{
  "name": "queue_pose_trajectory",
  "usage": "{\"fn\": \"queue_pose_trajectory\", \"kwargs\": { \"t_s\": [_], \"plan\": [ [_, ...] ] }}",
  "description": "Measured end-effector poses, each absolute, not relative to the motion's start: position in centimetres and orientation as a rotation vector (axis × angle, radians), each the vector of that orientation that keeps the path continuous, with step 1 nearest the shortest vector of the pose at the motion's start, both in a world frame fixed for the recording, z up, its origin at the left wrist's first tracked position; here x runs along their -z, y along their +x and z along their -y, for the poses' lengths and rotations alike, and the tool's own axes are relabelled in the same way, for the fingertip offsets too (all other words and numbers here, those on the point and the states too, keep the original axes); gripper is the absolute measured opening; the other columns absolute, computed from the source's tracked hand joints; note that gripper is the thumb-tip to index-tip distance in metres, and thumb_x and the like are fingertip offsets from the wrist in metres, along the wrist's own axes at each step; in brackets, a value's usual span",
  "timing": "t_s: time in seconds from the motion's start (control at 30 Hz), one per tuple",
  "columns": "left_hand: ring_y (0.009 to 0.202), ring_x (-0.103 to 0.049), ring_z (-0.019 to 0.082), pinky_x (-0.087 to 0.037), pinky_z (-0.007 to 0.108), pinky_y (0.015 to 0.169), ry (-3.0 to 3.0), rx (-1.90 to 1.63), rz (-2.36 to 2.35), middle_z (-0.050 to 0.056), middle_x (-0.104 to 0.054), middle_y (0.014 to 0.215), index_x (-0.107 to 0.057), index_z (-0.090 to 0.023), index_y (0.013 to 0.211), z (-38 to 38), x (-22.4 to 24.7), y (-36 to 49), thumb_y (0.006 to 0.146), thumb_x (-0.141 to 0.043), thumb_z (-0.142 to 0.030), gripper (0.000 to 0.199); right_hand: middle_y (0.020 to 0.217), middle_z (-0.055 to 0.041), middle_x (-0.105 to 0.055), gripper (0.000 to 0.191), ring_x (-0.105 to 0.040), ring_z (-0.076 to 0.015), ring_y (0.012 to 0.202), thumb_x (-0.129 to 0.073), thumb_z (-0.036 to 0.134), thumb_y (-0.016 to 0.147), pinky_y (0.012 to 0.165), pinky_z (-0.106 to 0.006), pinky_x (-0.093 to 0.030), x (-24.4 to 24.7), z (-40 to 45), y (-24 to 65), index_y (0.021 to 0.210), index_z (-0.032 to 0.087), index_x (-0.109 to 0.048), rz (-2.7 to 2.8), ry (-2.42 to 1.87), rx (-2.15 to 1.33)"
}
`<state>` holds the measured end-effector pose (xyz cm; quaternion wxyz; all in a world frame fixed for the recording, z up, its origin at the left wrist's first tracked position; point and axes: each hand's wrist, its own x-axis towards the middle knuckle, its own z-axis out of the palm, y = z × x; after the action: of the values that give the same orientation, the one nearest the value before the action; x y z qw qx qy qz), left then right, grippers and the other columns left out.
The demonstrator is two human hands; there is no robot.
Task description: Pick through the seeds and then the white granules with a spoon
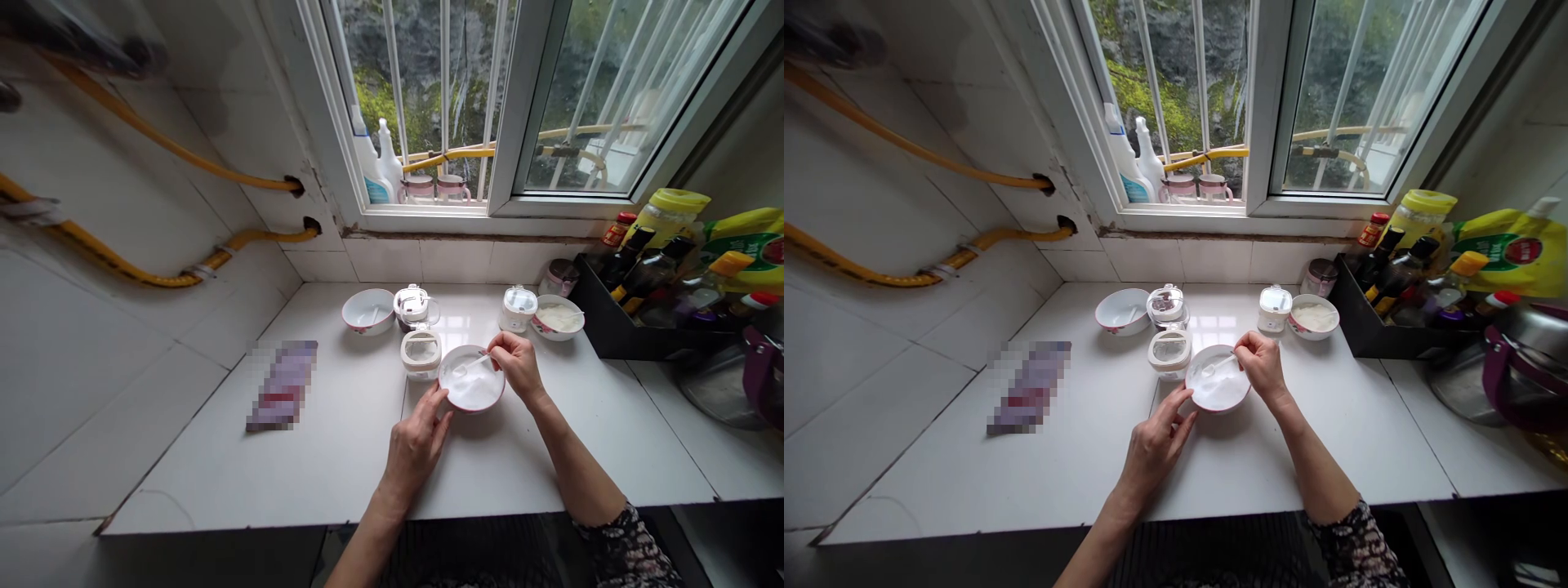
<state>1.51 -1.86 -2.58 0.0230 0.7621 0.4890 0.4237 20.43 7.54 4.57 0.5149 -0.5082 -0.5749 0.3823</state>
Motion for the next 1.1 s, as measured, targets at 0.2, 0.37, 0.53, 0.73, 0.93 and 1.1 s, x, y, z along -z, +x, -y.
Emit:
{"fn": "queue_pose_trajectory", "kwargs": {
  "t_s": [0.2,0.37,0.53,0.73,0.93,1.1],
  "plan": [
    [0.087,-0.075,0.019,-0.061,0.026,0.070,2.359,-1.325,-1.516,0.014,-0.066,0.129,-0.051,-0.020,0.129,1.83,2.55,1.51,0.098,-0.049,-0.019,0.030,0.040,0.0045,-0.048,0.009,-0.040,-0.0104,0.041,-0.051,0.024,0.057,0.044,-0.025,-0.031,-4.91,-7.64,20.60,0.050,0.020,-0.056,1.301,-1.207,-0.991],
    [0.085,-0.075,0.019,-0.061,0.025,0.069,2.366,-1.315,-1.515,0.014,-0.066,0.128,-0.051,-0.020,0.129,1.84,2.49,1.55,0.099,-0.048,-0.021,0.029,0.039,0.0044,-0.048,0.009,-0.039,-0.0100,0.040,-0.052,0.024,0.056,0.044,-0.024,-0.030,-4.82,-7.86,20.51,0.050,0.020,-0.058,1.238,-1.182,-1.052],
    [0.085,-0.075,0.019,-0.061,0.025,0.069,2.378,-1.320,-1.520,0.015,-0.066,0.127,-0.051,-0.019,0.128,1.79,2.56,1.56,0.100,-0.047,-0.023,0.028,0.038,0.0042,-0.049,0.009,-0.038,-0.0100,0.039,-0.052,0.024,0.052,0.043,-0.024,-0.029,-4.40,-8.02,20.21,0.049,0.020,-0.058,1.169,-1.171,-1.119],
    [0.084,-0.075,0.019,-0.061,0.026,0.070,2.372,-1.317,-1.510,0.015,-0.066,0.128,-0.051,-0.020,0.129,1.82,2.50,1.61,0.100,-0.047,-0.021,0.030,0.039,0.0043,-0.049,0.009,-0.040,-0.0102,0.040,-0.052,0.024,0.054,0.044,-0.024,-0.030,-4.16,-7.76,19.92,0.050,0.020,-0.058,1.222,-1.199,-1.071],
    [0.085,-0.075,0.019,-0.061,0.026,0.071,2.355,-1.311,-1.515,0.014,-0.065,0.130,-0.050,-0.020,0.130,1.87,2.59,1.58,0.098,-0.049,-0.019,0.032,0.039,0.0041,-0.050,0.009,-0.040,-0.0102,0.039,-0.052,0.024,0.054,0.044,-0.024,-0.031,-4.22,-7.76,20.00,0.050,0.019,-0.059,1.222,-1.188,-1.081],
    [0.088,-0.074,0.019,-0.061,0.027,0.072,2.353,-1.307,-1.510,0.013,-0.065,0.130,-0.051,-0.021,0.130,1.85,2.49,1.57,0.097,-0.050,-0.018,0.033,0.039,0.0040,-0.049,0.009,-0.040,-0.0101,0.039,-0.053,0.024,0.054,0.043,-0.024,-0.031,-4.27,-7.82,20.13,0.050,0.019,-0.059,1.210,-1.184,-1.088]
  ]
}}
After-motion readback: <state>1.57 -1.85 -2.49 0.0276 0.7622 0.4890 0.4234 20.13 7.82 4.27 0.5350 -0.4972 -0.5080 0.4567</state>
